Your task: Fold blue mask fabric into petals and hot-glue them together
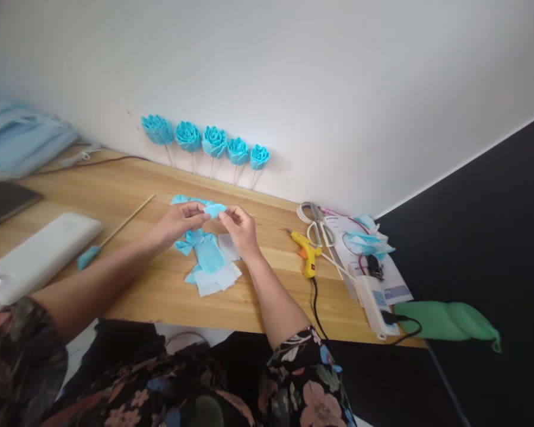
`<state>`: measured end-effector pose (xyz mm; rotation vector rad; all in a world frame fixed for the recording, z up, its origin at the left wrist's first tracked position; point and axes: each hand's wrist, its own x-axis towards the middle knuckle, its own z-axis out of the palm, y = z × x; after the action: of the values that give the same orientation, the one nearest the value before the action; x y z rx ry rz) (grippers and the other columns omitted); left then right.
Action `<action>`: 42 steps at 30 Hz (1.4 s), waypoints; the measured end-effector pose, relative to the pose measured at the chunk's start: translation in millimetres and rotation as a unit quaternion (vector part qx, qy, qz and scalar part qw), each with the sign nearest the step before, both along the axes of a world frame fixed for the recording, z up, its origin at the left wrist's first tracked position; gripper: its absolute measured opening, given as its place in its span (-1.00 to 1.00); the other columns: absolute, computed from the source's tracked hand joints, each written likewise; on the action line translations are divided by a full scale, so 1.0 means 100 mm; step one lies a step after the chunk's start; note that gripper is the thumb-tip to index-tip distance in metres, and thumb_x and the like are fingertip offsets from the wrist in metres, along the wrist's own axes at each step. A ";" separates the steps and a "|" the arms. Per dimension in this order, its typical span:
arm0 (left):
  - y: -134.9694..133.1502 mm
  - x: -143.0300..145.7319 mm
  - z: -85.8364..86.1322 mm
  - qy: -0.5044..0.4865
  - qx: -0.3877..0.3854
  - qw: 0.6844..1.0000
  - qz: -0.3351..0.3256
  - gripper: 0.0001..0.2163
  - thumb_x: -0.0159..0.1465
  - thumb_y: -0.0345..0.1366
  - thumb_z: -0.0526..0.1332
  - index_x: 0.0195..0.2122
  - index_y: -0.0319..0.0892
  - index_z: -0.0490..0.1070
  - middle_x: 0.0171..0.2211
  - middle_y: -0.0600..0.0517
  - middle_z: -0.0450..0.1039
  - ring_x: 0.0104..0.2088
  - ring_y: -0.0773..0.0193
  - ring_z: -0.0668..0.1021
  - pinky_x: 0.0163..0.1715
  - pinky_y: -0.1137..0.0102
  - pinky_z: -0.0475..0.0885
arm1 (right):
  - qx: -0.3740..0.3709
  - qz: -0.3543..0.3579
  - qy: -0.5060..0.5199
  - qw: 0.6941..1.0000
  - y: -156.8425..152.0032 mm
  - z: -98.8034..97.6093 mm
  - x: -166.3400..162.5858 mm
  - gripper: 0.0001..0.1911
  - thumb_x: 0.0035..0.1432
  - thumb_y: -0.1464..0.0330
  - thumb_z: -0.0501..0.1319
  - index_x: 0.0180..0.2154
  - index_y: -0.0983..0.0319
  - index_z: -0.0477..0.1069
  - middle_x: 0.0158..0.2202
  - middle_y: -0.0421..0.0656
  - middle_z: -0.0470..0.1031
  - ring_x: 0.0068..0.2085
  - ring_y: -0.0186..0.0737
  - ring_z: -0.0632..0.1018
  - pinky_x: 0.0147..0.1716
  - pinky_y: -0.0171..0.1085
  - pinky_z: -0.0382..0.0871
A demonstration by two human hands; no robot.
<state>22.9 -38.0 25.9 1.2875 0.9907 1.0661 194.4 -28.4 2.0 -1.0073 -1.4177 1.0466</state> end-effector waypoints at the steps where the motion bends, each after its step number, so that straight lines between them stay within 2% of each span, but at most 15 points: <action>1: 0.00 0.00 -0.01 -0.001 -0.003 1.000 0.004 -0.71 -0.02 -0.13 0.38 -0.47 -0.18 0.33 -0.65 0.20 0.23 -0.64 0.46 0.23 -0.64 0.49 0.08 | -0.002 0.005 0.001 1.000 0.00 0.00 0.01 -0.76 0.07 0.13 0.29 -0.38 0.17 0.44 -0.39 -0.23 0.53 -0.28 -0.25 0.52 -0.16 -0.24 0.40; 6: 0.02 -0.02 -0.03 -0.022 -0.017 0.999 0.024 -0.72 -0.01 -0.15 0.38 -0.48 -0.18 0.32 -0.67 0.20 0.21 -0.64 0.46 0.23 -0.64 0.50 0.08 | 0.005 0.048 0.017 0.999 -0.03 0.01 0.02 -0.67 0.22 0.08 0.16 -0.35 0.18 0.49 -0.29 -0.16 0.57 -0.18 -0.21 0.55 -0.05 -0.20 0.39; 12: 0.01 -0.01 -0.04 -0.023 -0.008 1.000 0.011 -0.74 0.01 -0.16 0.37 -0.50 -0.19 0.33 -0.68 0.20 0.20 -0.65 0.47 0.22 -0.63 0.50 0.08 | -0.012 0.053 0.009 0.998 -0.02 -0.02 -0.02 -0.75 0.07 0.13 0.31 -0.33 0.17 0.45 -0.35 -0.21 0.54 -0.26 -0.25 0.53 -0.15 -0.23 0.40; 22: 0.00 0.01 -0.05 -0.017 -0.010 1.000 -0.019 -0.80 0.01 -0.20 0.31 -0.52 -0.20 0.34 -0.68 0.19 0.19 -0.65 0.48 0.20 -0.63 0.50 0.07 | -0.003 0.036 -0.020 0.999 -0.02 -0.06 -0.03 -0.84 0.08 0.24 0.27 -0.40 0.20 0.45 -0.43 -0.25 0.50 -0.36 -0.29 0.47 -0.24 -0.28 0.34; 25: -0.01 0.01 -0.05 -0.023 -0.012 0.999 -0.028 -0.80 0.03 -0.20 0.30 -0.51 -0.20 0.34 -0.67 0.19 0.20 -0.65 0.48 0.21 -0.63 0.50 0.07 | -0.020 0.045 0.007 0.999 -0.02 -0.05 -0.03 -0.87 0.06 0.27 0.27 -0.37 0.20 0.49 -0.40 -0.24 0.53 -0.31 -0.27 0.50 -0.18 -0.27 0.36; 28: 0.00 0.01 -0.04 -0.027 -0.018 0.999 -0.012 -0.78 0.00 -0.20 0.33 -0.50 -0.19 0.33 -0.67 0.19 0.23 -0.64 0.47 0.23 -0.63 0.50 0.09 | -0.045 0.079 0.070 0.993 0.01 -0.04 0.01 -0.77 0.14 0.18 0.21 -0.30 0.19 0.53 -0.30 -0.20 0.56 -0.23 -0.22 0.53 -0.13 -0.24 0.40; 31: 0.01 0.00 -0.03 -0.029 -0.025 0.999 0.009 -0.75 -0.02 -0.19 0.35 -0.49 -0.18 0.30 -0.70 0.20 0.22 -0.66 0.46 0.22 -0.63 0.50 0.08 | -0.069 0.049 0.097 0.992 0.04 -0.03 0.05 -0.63 0.19 0.07 0.13 -0.18 0.16 0.52 -0.25 -0.17 0.56 -0.20 -0.21 0.54 -0.16 -0.23 0.43; 33: 0.01 0.00 -0.04 -0.021 -0.024 0.999 0.010 -0.75 -0.02 -0.18 0.35 -0.50 -0.18 0.30 -0.70 0.20 0.21 -0.66 0.46 0.22 -0.63 0.50 0.08 | -0.071 0.025 0.076 0.994 0.05 -0.01 0.05 -0.61 0.16 0.04 0.17 -0.12 0.14 0.51 -0.21 -0.17 0.56 -0.17 -0.21 0.54 -0.15 -0.23 0.43; 38: 0.00 0.03 -0.06 0.022 0.004 1.000 -0.013 -0.80 0.03 -0.21 0.31 -0.53 -0.19 0.33 -0.68 0.21 0.16 -0.65 0.48 0.17 -0.64 0.50 0.04 | -0.018 0.020 0.055 0.998 0.02 -0.01 -0.01 -0.63 0.03 0.14 0.35 -0.11 0.12 0.52 -0.18 -0.19 0.57 -0.13 -0.23 0.53 -0.06 -0.24 0.41; 42: -0.01 0.05 -0.05 0.058 0.027 0.997 -0.034 -0.82 0.07 -0.22 0.29 -0.52 -0.20 0.37 -0.66 0.19 0.17 -0.63 0.47 0.18 -0.63 0.49 0.04 | 0.010 -0.002 0.029 1.000 0.01 -0.03 -0.01 -0.65 0.04 0.19 0.36 -0.11 0.13 0.51 -0.29 -0.21 0.55 -0.22 -0.25 0.53 -0.14 -0.25 0.41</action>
<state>27.4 -39.0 20.9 1.4300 1.0023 0.9804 193.6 -27.1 -0.8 -0.9582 -1.3752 1.0496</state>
